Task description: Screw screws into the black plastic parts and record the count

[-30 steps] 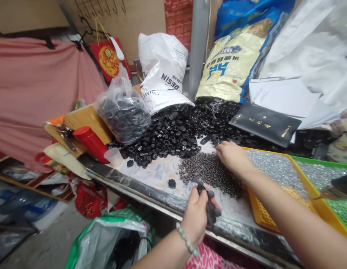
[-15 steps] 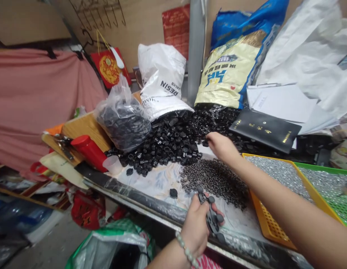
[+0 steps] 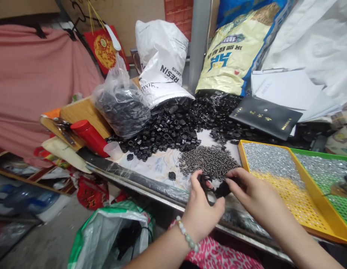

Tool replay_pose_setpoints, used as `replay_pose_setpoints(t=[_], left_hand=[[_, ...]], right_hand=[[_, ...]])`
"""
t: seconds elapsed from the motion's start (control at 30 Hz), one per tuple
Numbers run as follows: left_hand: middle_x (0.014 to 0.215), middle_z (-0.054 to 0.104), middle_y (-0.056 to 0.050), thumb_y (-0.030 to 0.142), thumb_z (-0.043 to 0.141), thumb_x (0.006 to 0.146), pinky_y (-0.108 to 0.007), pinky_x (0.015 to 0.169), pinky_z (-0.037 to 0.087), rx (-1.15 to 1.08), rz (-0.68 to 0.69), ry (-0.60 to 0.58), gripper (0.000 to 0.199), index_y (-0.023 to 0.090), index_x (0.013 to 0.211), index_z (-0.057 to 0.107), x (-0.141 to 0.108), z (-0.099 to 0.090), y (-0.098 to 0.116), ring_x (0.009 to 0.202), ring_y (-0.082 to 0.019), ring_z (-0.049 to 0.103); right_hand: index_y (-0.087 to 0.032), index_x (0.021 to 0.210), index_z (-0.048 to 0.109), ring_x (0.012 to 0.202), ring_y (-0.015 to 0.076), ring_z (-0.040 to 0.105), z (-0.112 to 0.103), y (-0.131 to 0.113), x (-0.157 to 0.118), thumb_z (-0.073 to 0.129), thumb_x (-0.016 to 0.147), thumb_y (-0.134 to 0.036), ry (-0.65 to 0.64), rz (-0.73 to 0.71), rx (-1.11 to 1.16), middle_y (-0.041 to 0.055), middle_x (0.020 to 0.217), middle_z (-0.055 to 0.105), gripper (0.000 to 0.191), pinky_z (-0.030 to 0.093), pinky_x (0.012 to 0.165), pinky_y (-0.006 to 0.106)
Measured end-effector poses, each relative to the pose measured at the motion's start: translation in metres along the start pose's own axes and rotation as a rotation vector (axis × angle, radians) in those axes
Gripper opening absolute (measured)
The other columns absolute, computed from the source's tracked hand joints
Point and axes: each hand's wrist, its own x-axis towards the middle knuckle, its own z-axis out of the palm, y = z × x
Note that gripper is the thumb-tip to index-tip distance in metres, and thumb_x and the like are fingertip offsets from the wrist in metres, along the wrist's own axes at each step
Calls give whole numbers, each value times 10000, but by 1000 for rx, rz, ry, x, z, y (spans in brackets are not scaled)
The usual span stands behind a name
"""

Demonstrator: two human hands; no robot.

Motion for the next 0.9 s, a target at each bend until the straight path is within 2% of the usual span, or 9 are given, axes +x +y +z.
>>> replay_pose_setpoints(t=[0.17,0.27,0.33,0.4,0.47,0.53,0.67,0.8,0.9], left_hand=[[1179,463,-150,172,564,705,-320,956,344,48,92,-51,710,165,1315,200,-7,0,6,1087,-215,467],[1202,454,-169,257,549,765,-332,953,344,-10,93,-58,656,153,1311,201,-5,2,6,1091,-220,472],[1207,448,-160,261,529,786,-331,934,354,-170,42,-51,577,169,1274,236,-2,4,3,1091,-213,469],[1127,490,-112,201,518,778,-313,903,371,-451,-25,-72,451,187,1177,310,2,6,0,1041,-186,489],[958,526,-42,120,504,741,-278,878,374,-754,-94,-76,322,188,1028,376,6,8,-1,926,-135,514],[835,509,3,72,495,701,-257,862,367,-950,-154,-39,283,189,936,388,10,9,-2,820,-98,509],[802,491,17,43,492,672,-249,829,359,-989,-153,53,306,195,915,385,16,15,-5,782,-88,485],[788,481,22,21,462,661,-244,795,367,-936,-130,98,292,194,880,378,19,20,-11,757,-84,475],[789,492,24,14,442,669,-243,806,369,-912,-125,93,291,191,891,376,19,19,-13,749,-78,478]], right_hand=[[-196,744,552,326,108,461,2,-28,-8,456,759,-453,37,-89,42,-40,414,488,275,317,342,210],[-192,764,541,360,120,492,7,-33,-8,480,739,-506,4,-24,111,-28,444,521,320,359,372,222],[-187,824,538,413,131,530,10,-32,-8,500,724,-521,-63,59,227,-12,500,560,350,407,411,230],[-184,885,533,470,134,560,11,-28,-9,490,738,-522,-120,131,375,5,574,598,371,451,453,231],[-185,883,546,537,135,588,11,-21,-13,475,752,-516,-44,163,418,25,652,624,363,478,494,226],[-186,839,570,588,139,602,13,-13,-20,488,746,-499,87,156,332,41,712,635,337,488,519,223],[-182,833,587,607,141,598,28,1,-32,500,760,-443,117,85,200,46,745,626,285,494,520,230],[-186,891,572,729,139,605,44,10,-34,399,840,-284,178,-102,102,52,803,608,205,513,633,249],[-164,927,568,697,136,598,51,17,-32,352,830,-188,205,-231,-29,69,805,573,238,513,597,244]])
